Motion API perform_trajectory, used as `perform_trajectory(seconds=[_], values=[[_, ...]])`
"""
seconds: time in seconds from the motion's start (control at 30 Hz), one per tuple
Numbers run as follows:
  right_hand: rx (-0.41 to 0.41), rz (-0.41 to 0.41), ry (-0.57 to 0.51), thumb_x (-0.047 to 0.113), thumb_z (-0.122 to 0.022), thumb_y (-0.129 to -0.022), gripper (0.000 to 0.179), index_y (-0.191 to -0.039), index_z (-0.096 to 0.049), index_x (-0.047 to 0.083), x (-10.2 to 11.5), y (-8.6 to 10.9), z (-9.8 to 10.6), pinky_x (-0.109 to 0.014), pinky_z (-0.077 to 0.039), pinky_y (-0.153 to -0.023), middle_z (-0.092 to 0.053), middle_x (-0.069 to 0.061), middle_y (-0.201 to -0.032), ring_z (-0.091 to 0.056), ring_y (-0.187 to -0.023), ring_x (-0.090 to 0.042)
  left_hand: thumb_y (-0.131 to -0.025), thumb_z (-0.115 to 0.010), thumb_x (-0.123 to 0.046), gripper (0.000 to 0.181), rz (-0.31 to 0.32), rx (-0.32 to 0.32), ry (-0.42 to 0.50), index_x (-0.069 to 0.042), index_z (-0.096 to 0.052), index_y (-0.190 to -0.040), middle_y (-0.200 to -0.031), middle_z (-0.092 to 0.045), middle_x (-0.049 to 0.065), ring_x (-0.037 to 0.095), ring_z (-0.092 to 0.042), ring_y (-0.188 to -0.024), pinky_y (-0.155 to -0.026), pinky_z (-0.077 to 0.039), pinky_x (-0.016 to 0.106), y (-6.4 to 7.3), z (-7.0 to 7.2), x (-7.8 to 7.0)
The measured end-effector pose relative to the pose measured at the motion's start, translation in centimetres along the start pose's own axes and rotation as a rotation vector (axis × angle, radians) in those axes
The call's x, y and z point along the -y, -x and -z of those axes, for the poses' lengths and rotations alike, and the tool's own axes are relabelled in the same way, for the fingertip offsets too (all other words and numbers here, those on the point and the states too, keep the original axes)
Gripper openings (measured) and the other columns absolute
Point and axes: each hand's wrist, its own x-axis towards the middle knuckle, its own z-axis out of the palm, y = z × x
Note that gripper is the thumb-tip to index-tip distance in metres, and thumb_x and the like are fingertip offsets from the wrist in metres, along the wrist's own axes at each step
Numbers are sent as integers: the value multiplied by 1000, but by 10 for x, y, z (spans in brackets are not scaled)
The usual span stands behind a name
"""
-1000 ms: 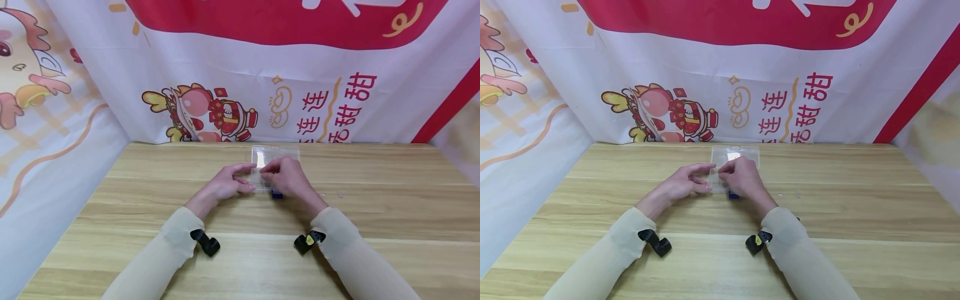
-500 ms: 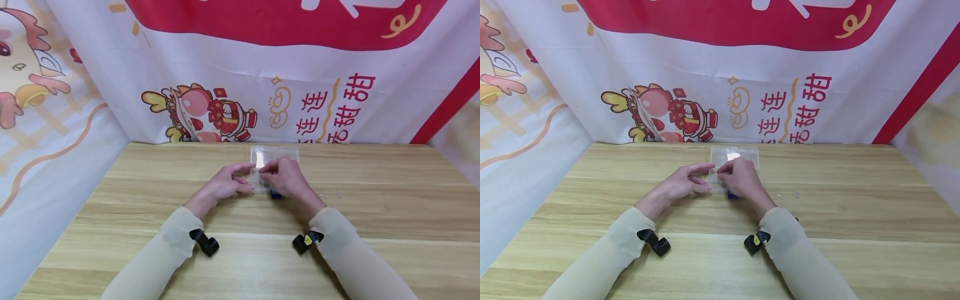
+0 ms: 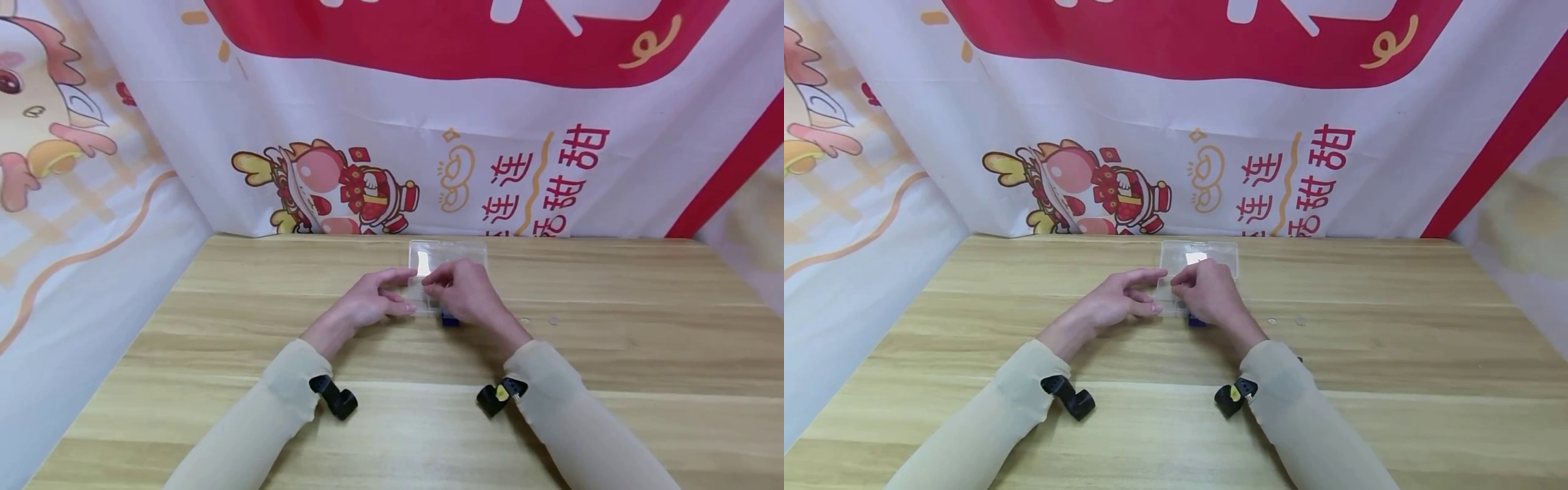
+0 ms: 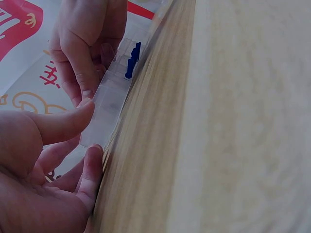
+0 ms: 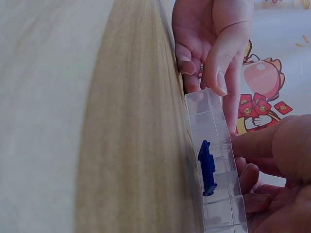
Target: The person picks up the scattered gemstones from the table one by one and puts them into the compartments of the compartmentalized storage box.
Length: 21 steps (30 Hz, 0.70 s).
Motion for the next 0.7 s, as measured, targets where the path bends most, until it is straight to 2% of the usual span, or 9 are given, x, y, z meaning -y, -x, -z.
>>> perform_trajectory(seconds=[0.7], values=[[5,9,7,15,-75,-99,14,-108,-84,11,1,-1,-1,-35,-56,-84,-79,-6,-102,-65,-93,-21,-95,-80,-13,63,-8,4,-5,-32,-59,-151,-156,-56,0,22,-65,-113,-90,-55,29,2,1,1]])
